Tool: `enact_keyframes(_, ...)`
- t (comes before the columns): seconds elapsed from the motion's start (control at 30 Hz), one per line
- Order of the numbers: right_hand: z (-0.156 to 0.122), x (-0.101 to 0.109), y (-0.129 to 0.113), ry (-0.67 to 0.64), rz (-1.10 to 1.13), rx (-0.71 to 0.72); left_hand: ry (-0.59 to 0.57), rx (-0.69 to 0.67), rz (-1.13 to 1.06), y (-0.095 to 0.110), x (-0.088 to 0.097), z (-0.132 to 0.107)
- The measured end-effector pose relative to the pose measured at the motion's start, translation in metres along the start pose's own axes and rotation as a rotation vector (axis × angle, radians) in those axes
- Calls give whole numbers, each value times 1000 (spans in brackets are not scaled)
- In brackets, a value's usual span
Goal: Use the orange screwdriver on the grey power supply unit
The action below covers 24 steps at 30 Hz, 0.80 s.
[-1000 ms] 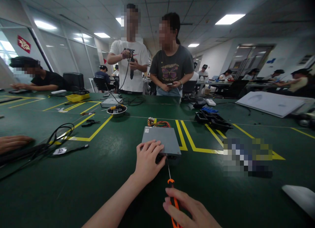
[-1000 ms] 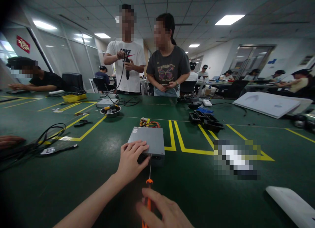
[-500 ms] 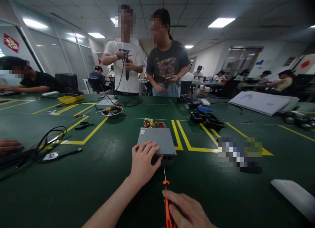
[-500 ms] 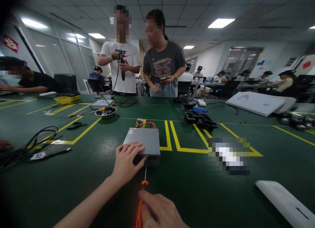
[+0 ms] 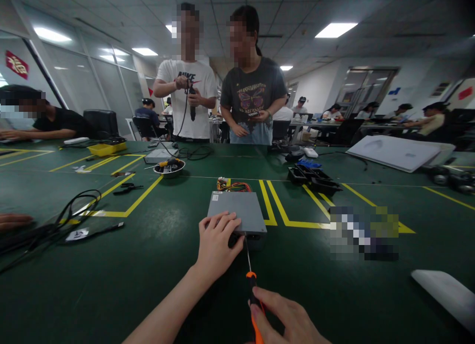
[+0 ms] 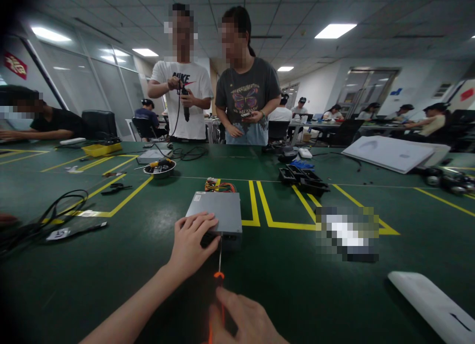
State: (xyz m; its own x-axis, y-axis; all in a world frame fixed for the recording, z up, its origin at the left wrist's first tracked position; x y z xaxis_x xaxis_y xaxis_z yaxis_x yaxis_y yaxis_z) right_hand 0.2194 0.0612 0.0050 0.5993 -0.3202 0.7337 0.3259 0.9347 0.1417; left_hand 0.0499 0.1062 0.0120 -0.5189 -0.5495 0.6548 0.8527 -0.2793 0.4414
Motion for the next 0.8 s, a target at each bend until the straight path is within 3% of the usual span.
enact_keyframes(0.3, 6, 6, -3, 109, -59, 27, 17, -7, 24, 1, 1, 0)
enact_keyframes(0.6, 6, 2, -10, -45, -181, 123, 18, -4, 14, 1, 1, 0)
enact_keyframes(0.8, 11, 4, -8, 20, -211, 131, 19, -6, 9, 0, 2, 0)
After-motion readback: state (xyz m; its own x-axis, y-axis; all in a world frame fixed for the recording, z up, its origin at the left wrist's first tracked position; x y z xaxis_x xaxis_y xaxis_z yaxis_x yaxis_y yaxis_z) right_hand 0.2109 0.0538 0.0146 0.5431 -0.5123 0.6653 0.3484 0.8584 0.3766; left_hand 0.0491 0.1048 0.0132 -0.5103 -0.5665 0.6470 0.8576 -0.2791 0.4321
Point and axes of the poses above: each hand's wrist, its own z-axis towards the middle knuckle, its own x-axis out of the back of the hand, y = z × x, the point moved 5 cm from there along z, towards the middle knuckle, and after that the axes turned 15 degrees about -z, right-handed, at the moved point
